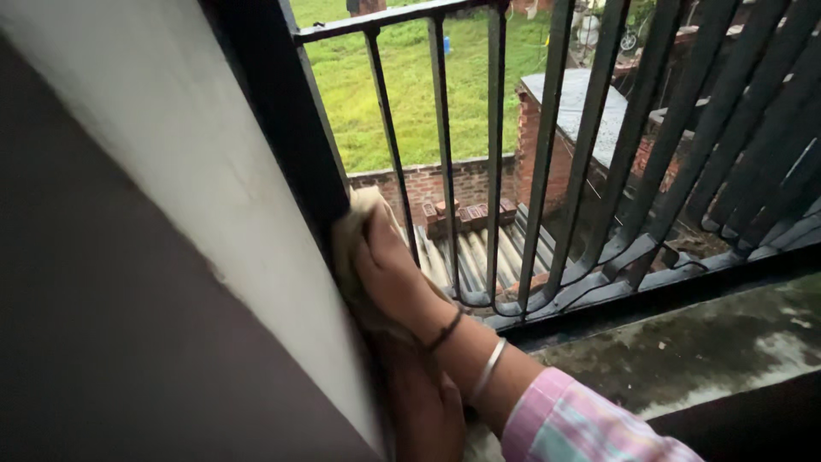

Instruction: The person wipes a metal window grille and the adjacent window sill using a cloth. They systematically clean vertical bars and horizontal sections, moving the cloth along the grille and sill throughout the clip.

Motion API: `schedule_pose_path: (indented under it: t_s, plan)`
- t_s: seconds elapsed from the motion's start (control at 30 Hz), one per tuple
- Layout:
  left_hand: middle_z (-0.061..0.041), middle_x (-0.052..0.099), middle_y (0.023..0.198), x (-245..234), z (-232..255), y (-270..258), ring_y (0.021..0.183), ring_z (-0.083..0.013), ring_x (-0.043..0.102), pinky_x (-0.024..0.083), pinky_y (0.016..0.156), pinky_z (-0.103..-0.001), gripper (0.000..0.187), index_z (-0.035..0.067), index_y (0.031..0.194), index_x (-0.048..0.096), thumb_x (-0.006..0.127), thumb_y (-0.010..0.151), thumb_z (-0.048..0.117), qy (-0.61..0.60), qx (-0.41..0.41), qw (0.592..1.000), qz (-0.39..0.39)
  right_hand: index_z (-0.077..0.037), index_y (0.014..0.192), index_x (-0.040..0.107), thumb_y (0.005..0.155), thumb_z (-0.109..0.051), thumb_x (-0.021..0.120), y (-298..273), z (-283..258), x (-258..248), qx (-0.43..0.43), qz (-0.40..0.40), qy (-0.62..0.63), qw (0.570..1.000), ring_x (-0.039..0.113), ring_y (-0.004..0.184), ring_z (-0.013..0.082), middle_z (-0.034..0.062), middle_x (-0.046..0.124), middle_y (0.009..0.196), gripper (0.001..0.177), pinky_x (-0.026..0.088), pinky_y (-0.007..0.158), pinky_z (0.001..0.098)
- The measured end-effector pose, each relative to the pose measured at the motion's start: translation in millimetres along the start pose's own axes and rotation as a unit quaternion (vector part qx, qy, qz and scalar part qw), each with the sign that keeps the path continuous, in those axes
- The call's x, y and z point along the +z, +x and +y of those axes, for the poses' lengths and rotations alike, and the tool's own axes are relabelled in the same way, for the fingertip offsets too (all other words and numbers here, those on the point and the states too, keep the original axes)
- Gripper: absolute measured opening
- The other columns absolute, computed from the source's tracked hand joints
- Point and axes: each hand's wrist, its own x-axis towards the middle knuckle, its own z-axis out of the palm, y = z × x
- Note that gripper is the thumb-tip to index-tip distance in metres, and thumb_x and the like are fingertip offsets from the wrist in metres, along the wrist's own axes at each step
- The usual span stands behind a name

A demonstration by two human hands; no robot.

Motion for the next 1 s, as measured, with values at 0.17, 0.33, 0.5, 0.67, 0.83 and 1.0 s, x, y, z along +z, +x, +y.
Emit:
schedule_pose_path:
  t_s: [0.17,0.33,0.5,0.67,0.83,1.0]
  plan:
    - [-0.036,0.023,0.160,-4.9,5.2,-1.7,0.149,-0.0503,0.020,0.013,0.121,-0.053,0.093,-0.009,0.154,0.021,0.072,0.080,0.016,0.003,-0.012,1.000,-0.012,0.004,0.140,0.039,0.099,-0.007,0.049,14.4,-15.8,-16.1,0.016,-0.032,0.064,0.997,0.058,0.120,0.0387,0.0263,0.058,0.126,0.043,0.046,0.105,0.0417]
    - [-0.037,0.021,0.160,-9.9,22.9,18.1,0.150,-0.0515,0.019,0.012,0.123,-0.053,0.094,-0.011,0.154,0.019,0.071,0.079,0.014,0.012,0.071,0.997,0.036,0.001,0.125,0.044,0.095,0.006,0.052,69.0,-44.5,-14.7,-0.016,0.016,0.141,0.990,0.060,0.106,0.0270,0.0169,0.059,0.114,0.032,0.052,0.095,0.0353]
    - [-0.039,0.019,0.160,-7.5,38.1,42.8,0.151,-0.0526,0.017,0.011,0.123,-0.054,0.094,-0.013,0.153,0.018,0.068,0.076,0.010,0.024,0.086,0.995,0.036,-0.002,0.124,0.042,0.097,0.011,0.056,103.3,-56.1,0.0,-0.201,0.121,0.059,0.970,0.053,0.101,0.0234,0.0120,0.051,0.110,0.033,0.049,0.092,0.0319]
    - [-0.040,0.017,0.160,-8.0,37.2,43.6,0.151,-0.0537,0.015,0.009,0.124,-0.054,0.094,-0.015,0.152,0.017,0.064,0.073,0.006,0.032,0.081,0.996,0.017,0.003,0.129,0.033,0.097,0.002,0.053,90.3,-42.9,4.1,-0.171,0.103,0.062,0.978,0.057,0.097,0.0333,0.0189,0.053,0.109,0.038,0.050,0.085,0.0372]
    - [-0.041,0.015,0.160,-14.0,27.8,29.7,0.151,-0.0548,0.013,0.008,0.125,-0.055,0.095,-0.017,0.151,0.016,0.061,0.071,0.001,0.045,0.074,0.996,-0.016,0.003,0.140,0.034,0.099,-0.011,0.058,54.0,-21.1,2.3,-0.028,0.053,0.044,0.997,0.067,0.106,0.0352,0.0214,0.065,0.117,0.050,0.054,0.089,0.0398]
    - [-0.042,0.013,0.161,-18.0,23.1,9.5,0.153,-0.0547,0.011,0.007,0.127,-0.054,0.095,-0.019,0.152,0.015,0.058,0.070,-0.002,0.015,0.071,0.996,-0.053,-0.002,0.142,0.041,0.097,-0.006,0.057,12.1,-0.7,-0.1,0.026,0.004,0.084,0.996,0.063,0.120,0.0334,0.0211,0.063,0.125,0.048,0.051,0.104,0.0409]
